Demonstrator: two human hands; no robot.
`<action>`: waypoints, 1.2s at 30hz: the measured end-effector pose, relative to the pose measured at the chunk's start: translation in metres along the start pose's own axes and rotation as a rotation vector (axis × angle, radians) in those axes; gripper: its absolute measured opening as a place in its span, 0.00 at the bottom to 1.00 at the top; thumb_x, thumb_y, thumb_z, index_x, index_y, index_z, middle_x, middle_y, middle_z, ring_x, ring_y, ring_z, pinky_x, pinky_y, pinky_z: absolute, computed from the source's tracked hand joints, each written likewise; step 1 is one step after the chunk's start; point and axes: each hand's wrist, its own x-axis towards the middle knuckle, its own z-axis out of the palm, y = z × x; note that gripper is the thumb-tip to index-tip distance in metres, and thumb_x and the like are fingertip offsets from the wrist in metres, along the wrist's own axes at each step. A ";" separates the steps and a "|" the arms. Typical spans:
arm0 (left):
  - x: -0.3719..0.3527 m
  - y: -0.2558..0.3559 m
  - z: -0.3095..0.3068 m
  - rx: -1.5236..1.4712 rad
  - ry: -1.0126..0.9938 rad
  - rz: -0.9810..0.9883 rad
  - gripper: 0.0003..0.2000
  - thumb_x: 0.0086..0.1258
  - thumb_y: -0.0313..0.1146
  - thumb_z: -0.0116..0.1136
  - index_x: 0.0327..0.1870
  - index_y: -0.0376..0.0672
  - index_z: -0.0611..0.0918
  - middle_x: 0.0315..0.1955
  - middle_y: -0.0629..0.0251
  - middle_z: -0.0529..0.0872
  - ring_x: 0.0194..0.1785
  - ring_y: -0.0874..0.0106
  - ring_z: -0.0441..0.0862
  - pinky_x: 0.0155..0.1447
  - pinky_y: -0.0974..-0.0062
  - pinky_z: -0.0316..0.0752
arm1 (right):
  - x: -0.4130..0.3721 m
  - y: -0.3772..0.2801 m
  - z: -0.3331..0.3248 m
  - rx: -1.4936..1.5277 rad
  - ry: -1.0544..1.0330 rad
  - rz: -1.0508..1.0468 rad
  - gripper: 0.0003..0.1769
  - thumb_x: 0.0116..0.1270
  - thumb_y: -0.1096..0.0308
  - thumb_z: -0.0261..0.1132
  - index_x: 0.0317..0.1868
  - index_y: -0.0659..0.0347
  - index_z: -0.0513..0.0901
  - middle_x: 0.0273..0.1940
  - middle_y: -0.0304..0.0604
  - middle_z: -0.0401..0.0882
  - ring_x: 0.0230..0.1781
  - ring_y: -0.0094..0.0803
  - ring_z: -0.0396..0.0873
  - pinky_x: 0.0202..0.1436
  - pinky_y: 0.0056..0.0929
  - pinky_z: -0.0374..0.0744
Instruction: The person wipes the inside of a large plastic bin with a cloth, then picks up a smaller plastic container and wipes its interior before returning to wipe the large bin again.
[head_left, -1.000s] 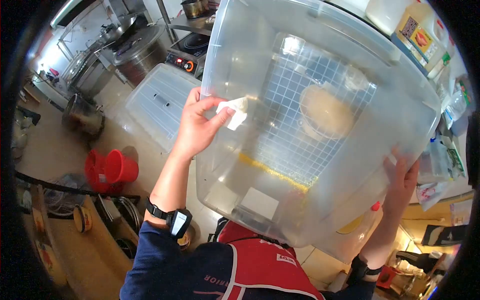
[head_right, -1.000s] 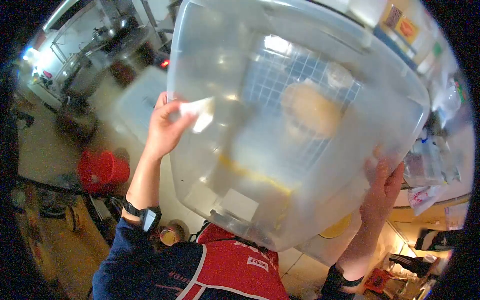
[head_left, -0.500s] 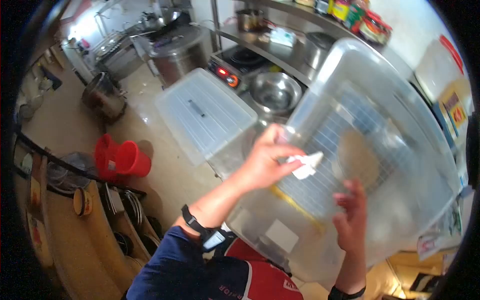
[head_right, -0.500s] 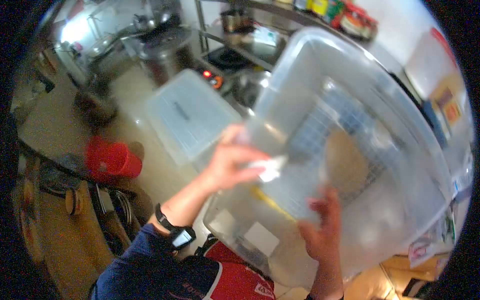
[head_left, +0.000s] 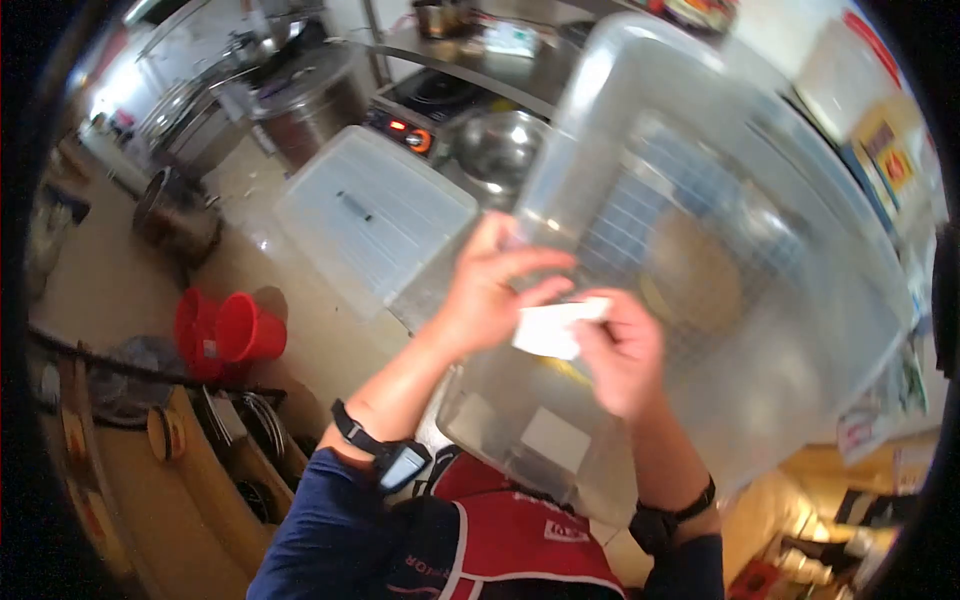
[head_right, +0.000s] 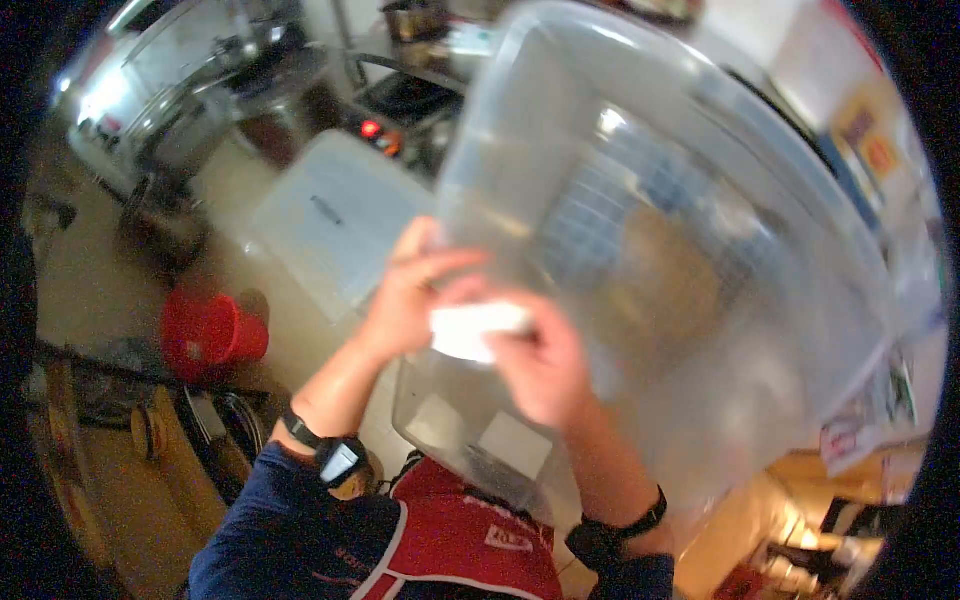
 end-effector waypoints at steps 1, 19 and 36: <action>0.000 0.002 0.001 0.073 -0.006 0.018 0.15 0.50 0.27 0.75 0.41 0.50 0.89 0.40 0.65 0.77 0.44 0.68 0.75 0.49 0.73 0.73 | 0.002 0.005 0.007 -0.100 -0.055 -0.063 0.12 0.66 0.79 0.61 0.50 0.66 0.76 0.41 0.39 0.80 0.42 0.23 0.78 0.48 0.24 0.77; -0.013 0.012 0.021 -0.117 0.030 -0.384 0.13 0.65 0.24 0.63 0.48 0.37 0.74 0.37 0.70 0.82 0.37 0.83 0.76 0.42 0.83 0.72 | -0.121 0.215 -0.073 -0.662 0.182 0.465 0.14 0.64 0.70 0.65 0.49 0.63 0.82 0.32 0.42 0.82 0.27 0.23 0.75 0.32 0.24 0.74; -0.046 -0.012 0.004 -0.483 -0.032 -0.368 0.11 0.65 0.18 0.60 0.39 0.45 0.72 0.31 0.76 0.74 0.35 0.82 0.70 0.39 0.84 0.68 | -0.303 0.149 -0.075 -1.783 0.779 0.414 0.10 0.65 0.64 0.63 0.45 0.55 0.83 0.39 0.50 0.81 0.36 0.52 0.80 0.38 0.46 0.80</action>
